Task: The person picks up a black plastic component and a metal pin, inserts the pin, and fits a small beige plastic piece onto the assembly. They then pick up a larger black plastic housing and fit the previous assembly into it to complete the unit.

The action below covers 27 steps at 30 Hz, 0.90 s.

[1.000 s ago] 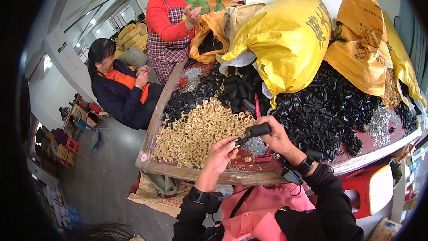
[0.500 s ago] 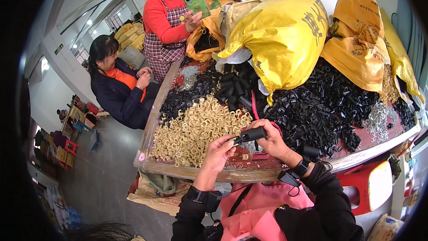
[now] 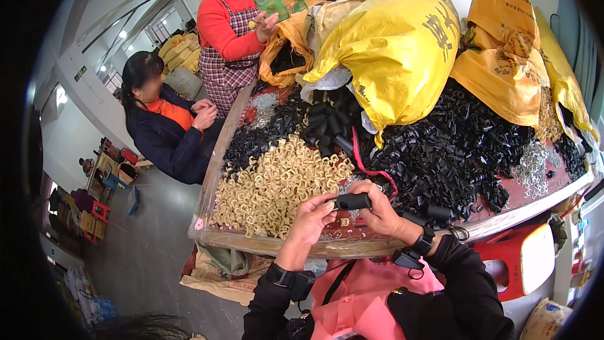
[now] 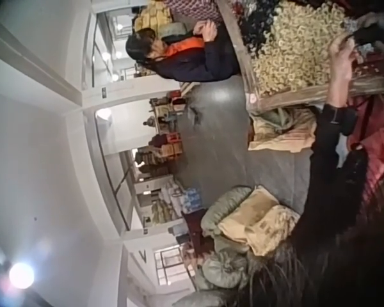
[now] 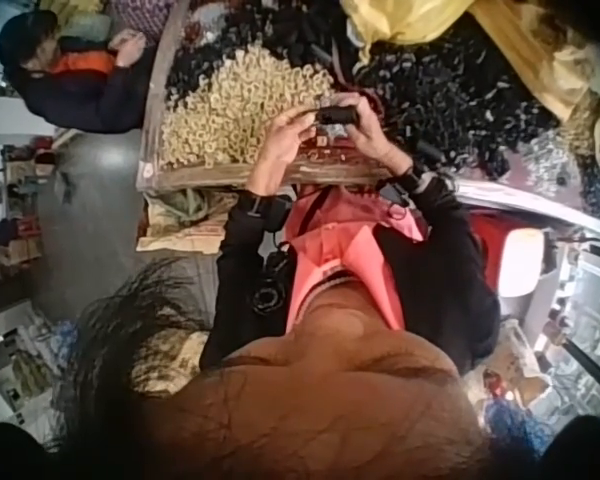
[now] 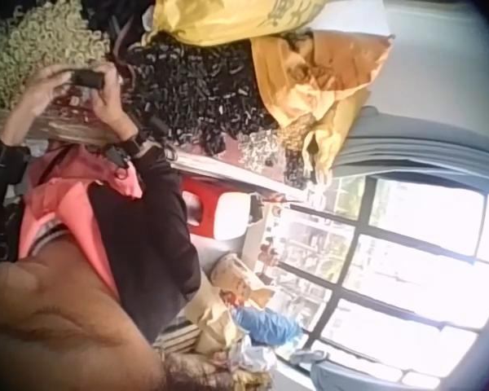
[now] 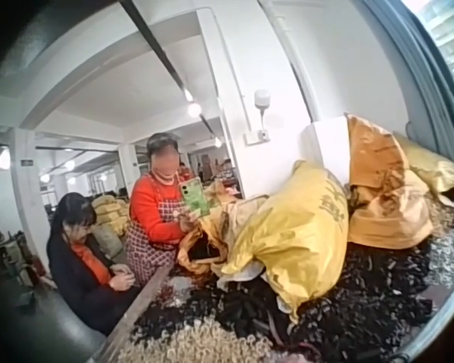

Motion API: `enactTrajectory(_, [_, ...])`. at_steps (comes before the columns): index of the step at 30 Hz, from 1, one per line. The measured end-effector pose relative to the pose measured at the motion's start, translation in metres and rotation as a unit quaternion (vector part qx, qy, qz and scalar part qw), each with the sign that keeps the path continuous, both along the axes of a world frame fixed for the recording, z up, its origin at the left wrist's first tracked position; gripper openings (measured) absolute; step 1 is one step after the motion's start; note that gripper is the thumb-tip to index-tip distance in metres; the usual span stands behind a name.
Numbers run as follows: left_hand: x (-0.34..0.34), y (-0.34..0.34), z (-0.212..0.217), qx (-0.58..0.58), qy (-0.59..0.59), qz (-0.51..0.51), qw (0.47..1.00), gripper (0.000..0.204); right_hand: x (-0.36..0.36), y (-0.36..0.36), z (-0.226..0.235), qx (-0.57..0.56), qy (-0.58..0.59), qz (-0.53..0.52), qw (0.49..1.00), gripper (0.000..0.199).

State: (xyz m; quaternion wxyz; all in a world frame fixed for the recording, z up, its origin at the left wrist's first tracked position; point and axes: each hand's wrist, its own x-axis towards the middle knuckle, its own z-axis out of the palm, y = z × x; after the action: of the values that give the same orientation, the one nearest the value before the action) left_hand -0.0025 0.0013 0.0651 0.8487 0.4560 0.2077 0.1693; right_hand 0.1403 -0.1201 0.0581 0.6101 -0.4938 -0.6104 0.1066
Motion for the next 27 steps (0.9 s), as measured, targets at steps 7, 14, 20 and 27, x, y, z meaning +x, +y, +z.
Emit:
enactTrajectory(7, [0.001, -0.002, 0.002, 0.047, 0.006, -0.006, 0.999, 0.027, -0.009, 0.0, -0.005, -0.012, 0.081, 0.008, 0.997, 0.047])
enactTrajectory(14, [0.001, -0.005, 0.011, 0.117, 0.046, -0.019, 0.992, 0.028, -0.022, 0.002, -0.018, -0.01, 0.148, -0.034, 0.988, 0.037])
enactTrajectory(20, [0.0, -0.011, 0.008, 0.118, 0.05, -0.006, 0.992, 0.031, -0.026, 0.0, -0.028, -0.03, 0.159, -0.052, 0.985, 0.039])
enactTrajectory(27, [-0.006, 0.006, 0.0, 0.2, 0.053, -0.008, 0.978, 0.035, -0.002, -0.009, -0.001, -0.06, -0.083, -0.069, 0.992, 0.036])
